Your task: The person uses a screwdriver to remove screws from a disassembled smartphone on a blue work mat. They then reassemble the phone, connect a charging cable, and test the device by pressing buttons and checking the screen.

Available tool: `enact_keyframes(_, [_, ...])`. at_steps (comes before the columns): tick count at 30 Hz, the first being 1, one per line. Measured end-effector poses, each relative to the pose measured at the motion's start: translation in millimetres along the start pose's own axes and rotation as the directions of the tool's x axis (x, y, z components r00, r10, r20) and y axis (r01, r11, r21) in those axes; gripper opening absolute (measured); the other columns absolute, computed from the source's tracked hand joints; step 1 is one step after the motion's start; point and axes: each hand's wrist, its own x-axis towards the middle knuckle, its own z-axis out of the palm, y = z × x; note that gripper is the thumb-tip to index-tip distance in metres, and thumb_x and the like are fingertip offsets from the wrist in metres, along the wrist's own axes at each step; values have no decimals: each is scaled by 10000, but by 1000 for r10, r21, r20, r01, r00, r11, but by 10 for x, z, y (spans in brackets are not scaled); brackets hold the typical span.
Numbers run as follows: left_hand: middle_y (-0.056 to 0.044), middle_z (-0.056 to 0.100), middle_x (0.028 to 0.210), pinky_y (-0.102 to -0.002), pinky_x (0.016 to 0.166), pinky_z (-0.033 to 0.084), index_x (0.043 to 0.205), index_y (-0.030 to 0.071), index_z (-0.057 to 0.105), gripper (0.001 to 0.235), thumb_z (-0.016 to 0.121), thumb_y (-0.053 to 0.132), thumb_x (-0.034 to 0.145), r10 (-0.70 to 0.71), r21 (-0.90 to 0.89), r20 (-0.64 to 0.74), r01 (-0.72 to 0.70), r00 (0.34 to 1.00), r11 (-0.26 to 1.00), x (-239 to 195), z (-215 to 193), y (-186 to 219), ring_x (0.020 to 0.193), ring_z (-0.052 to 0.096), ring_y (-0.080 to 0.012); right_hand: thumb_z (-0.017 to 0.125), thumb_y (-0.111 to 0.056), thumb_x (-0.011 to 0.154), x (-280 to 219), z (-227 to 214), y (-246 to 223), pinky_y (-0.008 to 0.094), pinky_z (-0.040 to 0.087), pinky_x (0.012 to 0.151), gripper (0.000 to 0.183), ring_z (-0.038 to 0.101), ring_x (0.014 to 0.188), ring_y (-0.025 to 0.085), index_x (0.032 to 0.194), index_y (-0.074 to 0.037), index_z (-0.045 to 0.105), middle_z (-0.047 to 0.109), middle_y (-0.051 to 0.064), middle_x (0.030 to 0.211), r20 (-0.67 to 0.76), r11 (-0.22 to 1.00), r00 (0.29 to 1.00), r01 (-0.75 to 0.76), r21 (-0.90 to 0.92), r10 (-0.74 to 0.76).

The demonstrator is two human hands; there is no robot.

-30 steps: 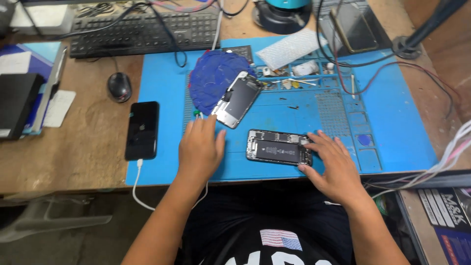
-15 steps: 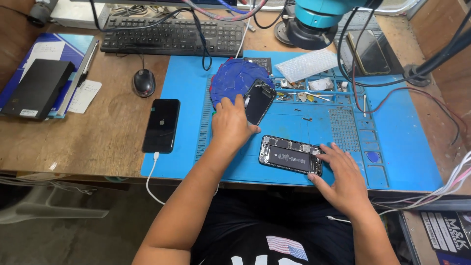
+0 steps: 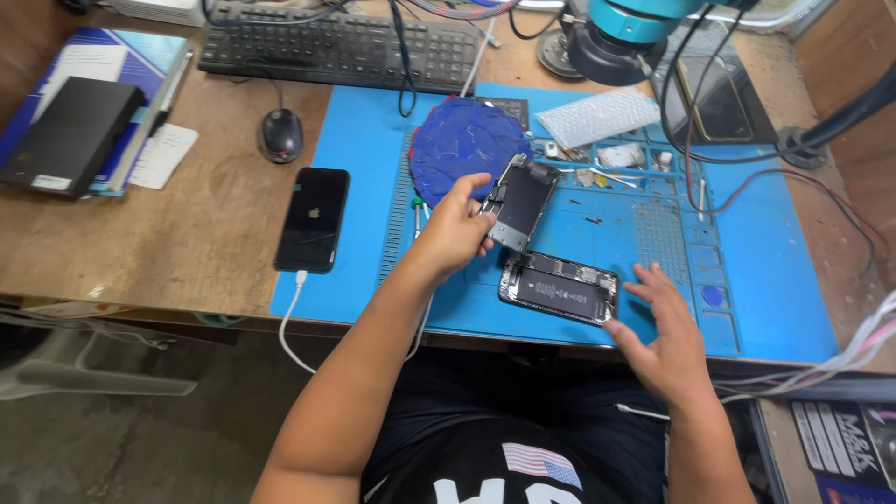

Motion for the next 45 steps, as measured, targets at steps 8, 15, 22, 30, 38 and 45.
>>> enact_keyframes(8, [-84, 591, 945, -343, 743, 605, 1614, 58, 213, 939, 735, 14, 834, 88, -784, 62, -6, 994, 621, -883, 1182, -414, 837, 678, -163, 592, -327, 970, -414, 106, -468, 296, 519, 906, 452, 657, 949, 186, 1334, -63, 642, 679, 96, 1305, -220, 912, 958, -81, 402, 182])
enact_keyframes(15, [-17, 666, 879, -236, 721, 573, 1053, 64, 652, 162, 701, 116, 907, 47, -485, 196, 55, 979, 873, -1201, 1277, -224, 782, 644, -99, 681, -75, 959, -733, 346, -202, 341, 594, 756, 65, 687, 821, 202, 911, -38, 659, 707, 101, 882, -178, 499, 856, -104, 860, 485])
enact_keyframes(22, [-98, 735, 899, -282, 620, 602, 1084, 53, 695, 271, 725, 249, 900, -48, -487, 247, 167, 968, 858, -1127, 1211, -333, 753, 741, -201, 685, 19, 912, -694, 74, -402, 316, 649, 751, 149, 728, 802, 246, 1051, 31, 738, 739, 170, 1042, -116, 628, 902, -194, 753, 417])
enact_keyframes(30, [-84, 727, 840, -309, 687, 628, 967, 34, 704, 123, 682, 152, 944, 105, -535, 182, 9, 978, 845, -976, 1091, -294, 790, 758, -199, 722, 131, 831, -342, 32, -438, 355, 676, 742, 174, 746, 913, 282, 973, 30, 717, 739, 229, 1014, -220, 643, 958, 53, 764, 183])
enact_keyframes(38, [-90, 654, 565, -280, 496, 530, 715, 19, 702, 183, 672, 43, 894, 203, -329, -9, -195, 979, 924, -702, 886, 31, 594, 615, -120, 814, 59, 776, 123, 115, -205, 330, 631, 618, 279, 710, 715, 150, 1029, 86, 699, 740, 195, 804, -111, 600, 949, -93, 794, 294])
enact_keyframes(45, [-164, 738, 702, -338, 507, 556, 941, -15, 708, 135, 662, 112, 938, 414, -19, -128, -420, 901, 907, -547, 773, -216, 608, 694, -238, 817, 77, 770, 611, -21, 46, 374, 569, 693, 142, 690, 745, 207, 895, 18, 782, 762, 164, 779, -101, 720, 987, -21, 693, 127])
